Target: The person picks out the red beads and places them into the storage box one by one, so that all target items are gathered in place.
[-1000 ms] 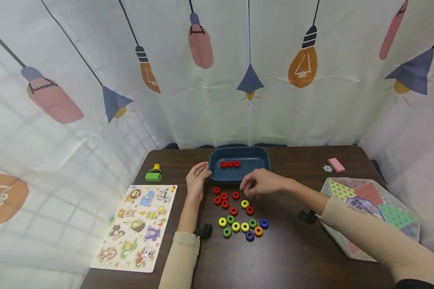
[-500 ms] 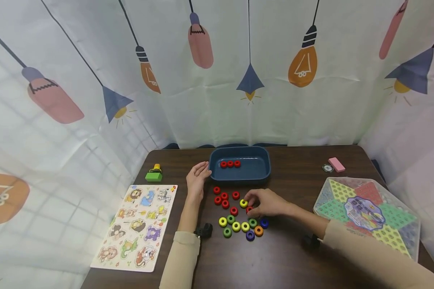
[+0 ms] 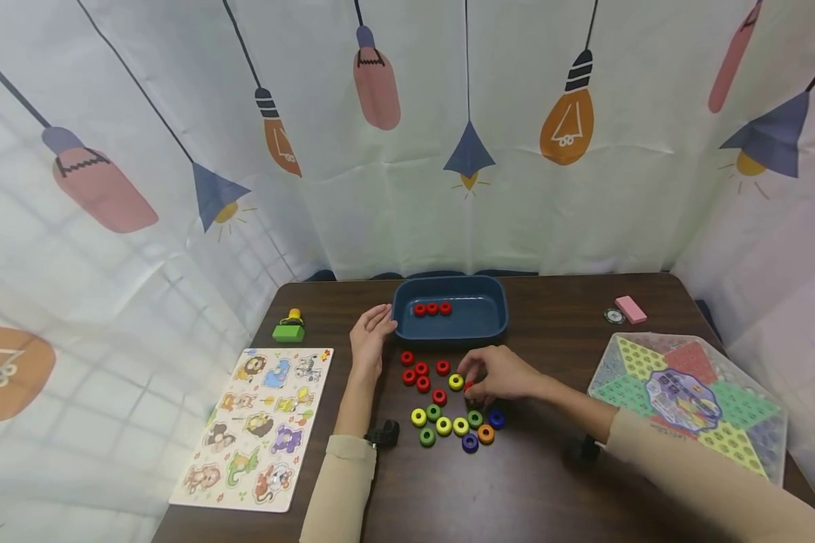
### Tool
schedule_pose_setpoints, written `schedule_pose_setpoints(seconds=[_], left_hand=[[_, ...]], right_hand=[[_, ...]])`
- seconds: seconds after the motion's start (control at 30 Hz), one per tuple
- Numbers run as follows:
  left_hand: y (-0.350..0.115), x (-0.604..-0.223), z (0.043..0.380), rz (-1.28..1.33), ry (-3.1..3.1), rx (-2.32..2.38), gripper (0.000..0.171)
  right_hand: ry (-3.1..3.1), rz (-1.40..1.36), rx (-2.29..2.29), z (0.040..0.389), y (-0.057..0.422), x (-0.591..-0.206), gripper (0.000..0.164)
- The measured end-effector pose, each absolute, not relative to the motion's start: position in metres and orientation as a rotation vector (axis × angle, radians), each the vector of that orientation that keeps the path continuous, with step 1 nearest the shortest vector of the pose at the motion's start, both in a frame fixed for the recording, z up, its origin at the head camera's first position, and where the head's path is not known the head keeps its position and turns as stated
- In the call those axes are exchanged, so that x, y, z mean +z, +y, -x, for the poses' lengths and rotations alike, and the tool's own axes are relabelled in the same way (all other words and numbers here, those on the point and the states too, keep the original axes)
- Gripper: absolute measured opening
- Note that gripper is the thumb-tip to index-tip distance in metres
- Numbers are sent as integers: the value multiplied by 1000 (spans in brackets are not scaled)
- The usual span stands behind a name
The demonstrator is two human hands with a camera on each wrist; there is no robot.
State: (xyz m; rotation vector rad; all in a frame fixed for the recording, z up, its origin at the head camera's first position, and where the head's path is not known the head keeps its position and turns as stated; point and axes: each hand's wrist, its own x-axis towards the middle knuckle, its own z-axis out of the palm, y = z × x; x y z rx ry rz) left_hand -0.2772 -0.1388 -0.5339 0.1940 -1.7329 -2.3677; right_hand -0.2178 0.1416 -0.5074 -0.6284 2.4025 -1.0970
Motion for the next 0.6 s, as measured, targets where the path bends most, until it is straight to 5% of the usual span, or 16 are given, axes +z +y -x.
schedule_pose_setpoints(seconds=[0.6], left_hand=[[-142,-513,266,-153,-1743,-2446,52]], right_hand=[[2136,459,-1329,328,134,-427,39]])
